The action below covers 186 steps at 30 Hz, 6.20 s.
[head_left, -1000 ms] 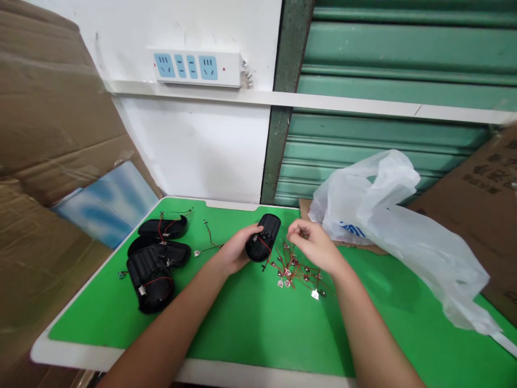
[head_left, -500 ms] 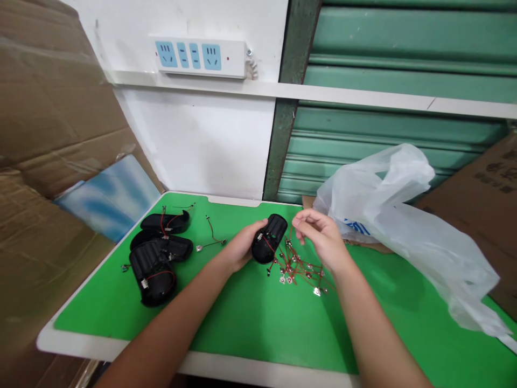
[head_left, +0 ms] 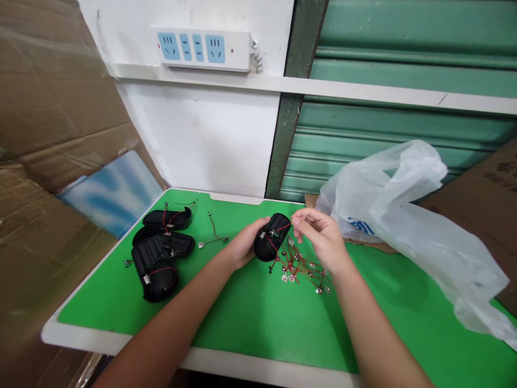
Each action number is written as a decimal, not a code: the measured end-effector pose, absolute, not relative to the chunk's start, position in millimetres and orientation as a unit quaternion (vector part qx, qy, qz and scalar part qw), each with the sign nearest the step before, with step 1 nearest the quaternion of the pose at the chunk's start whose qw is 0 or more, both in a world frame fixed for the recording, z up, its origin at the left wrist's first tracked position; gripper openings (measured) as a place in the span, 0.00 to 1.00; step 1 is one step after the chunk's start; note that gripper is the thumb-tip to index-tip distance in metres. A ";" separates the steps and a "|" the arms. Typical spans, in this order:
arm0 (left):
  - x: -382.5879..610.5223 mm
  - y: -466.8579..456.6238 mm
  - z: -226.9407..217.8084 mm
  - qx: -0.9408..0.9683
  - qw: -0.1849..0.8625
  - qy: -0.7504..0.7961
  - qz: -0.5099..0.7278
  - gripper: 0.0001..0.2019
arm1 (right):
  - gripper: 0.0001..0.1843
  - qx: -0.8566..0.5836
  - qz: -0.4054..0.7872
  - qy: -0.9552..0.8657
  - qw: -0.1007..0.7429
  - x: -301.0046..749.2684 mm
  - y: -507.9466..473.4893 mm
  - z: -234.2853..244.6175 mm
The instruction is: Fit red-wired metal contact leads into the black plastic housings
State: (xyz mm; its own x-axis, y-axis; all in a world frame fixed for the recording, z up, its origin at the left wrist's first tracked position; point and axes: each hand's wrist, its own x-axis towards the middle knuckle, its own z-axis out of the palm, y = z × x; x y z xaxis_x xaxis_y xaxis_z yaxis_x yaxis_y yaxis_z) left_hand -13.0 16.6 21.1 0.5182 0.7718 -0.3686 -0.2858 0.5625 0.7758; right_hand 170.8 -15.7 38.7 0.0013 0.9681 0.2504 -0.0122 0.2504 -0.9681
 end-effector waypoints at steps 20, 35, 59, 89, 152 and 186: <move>-6.7 13.4 14.5 0.375 0.769 0.345 0.385 0.22 | 0.13 -0.434 0.411 -0.567 0.566 160.2 -18.2 37.9; -4.0 10.2 11.9 0.379 0.766 0.350 0.383 0.24 | 0.14 -0.439 0.391 -0.572 0.571 158.4 -17.6 39.5; -2.6 8.7 9.6 0.380 0.740 0.377 0.408 0.22 | 0.16 -0.446 0.377 -0.577 0.570 158.2 -16.0 41.1; -1.5 9.4 11.0 0.364 0.719 0.389 0.446 0.17 | 0.14 -0.452 0.393 -0.585 0.547 157.4 -18.3 34.0; -3.9 14.1 6.5 0.395 0.649 0.430 0.487 0.13 | 0.13 -0.442 0.395 -0.561 0.578 151.2 -16.2 28.7; -15.9 11.3 18.3 0.492 0.696 0.315 0.417 0.28 | 0.38 -0.427 0.508 -0.586 0.465 159.0 -16.6 23.1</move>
State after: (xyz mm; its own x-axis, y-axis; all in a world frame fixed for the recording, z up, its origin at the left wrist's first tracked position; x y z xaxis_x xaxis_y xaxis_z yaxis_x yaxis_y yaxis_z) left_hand -15.9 11.3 18.3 0.4535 0.8908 -0.0283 -0.2716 0.1684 0.9476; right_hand 159.0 -16.6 23.1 -0.2025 0.9729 0.1113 0.0267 0.1191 -0.9925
